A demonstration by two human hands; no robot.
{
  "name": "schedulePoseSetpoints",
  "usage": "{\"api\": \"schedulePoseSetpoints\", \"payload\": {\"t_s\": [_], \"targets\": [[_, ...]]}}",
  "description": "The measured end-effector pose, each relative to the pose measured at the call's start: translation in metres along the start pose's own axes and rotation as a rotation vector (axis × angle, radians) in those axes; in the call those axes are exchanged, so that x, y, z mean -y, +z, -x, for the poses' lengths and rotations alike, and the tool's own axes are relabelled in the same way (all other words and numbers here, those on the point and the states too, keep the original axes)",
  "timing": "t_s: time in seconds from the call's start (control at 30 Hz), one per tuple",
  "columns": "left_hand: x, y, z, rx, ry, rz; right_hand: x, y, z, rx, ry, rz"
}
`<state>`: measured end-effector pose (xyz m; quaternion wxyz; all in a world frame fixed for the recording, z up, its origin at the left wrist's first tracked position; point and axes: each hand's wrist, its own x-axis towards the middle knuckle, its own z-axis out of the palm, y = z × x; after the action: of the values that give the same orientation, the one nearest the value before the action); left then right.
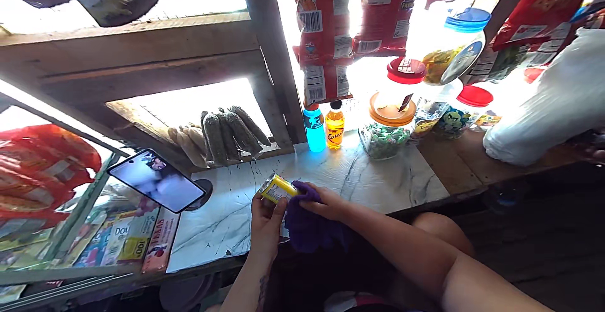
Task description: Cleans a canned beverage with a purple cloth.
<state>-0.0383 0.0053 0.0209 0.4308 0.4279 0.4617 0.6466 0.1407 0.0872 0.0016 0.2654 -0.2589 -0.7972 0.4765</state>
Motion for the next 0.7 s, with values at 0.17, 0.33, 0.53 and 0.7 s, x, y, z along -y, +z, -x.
{"api": "schedulePoseSetpoints", "payload": {"t_s": [0.17,0.33,0.53,0.7], "targets": [[0.009,0.001,-0.003,-0.039,0.092,-0.121,0.008,0.002,0.002,0.028,0.089,0.114],[0.011,0.008,-0.009,-0.012,0.095,-0.147,-0.005,0.001,0.002,0.003,0.006,-0.069],[0.013,0.014,-0.016,0.101,-0.024,0.043,-0.005,-0.002,0.004,-0.097,-0.072,-0.412],[0.017,0.019,-0.027,0.132,-0.092,0.171,0.002,-0.008,0.005,-0.136,-0.016,-0.484]]}}
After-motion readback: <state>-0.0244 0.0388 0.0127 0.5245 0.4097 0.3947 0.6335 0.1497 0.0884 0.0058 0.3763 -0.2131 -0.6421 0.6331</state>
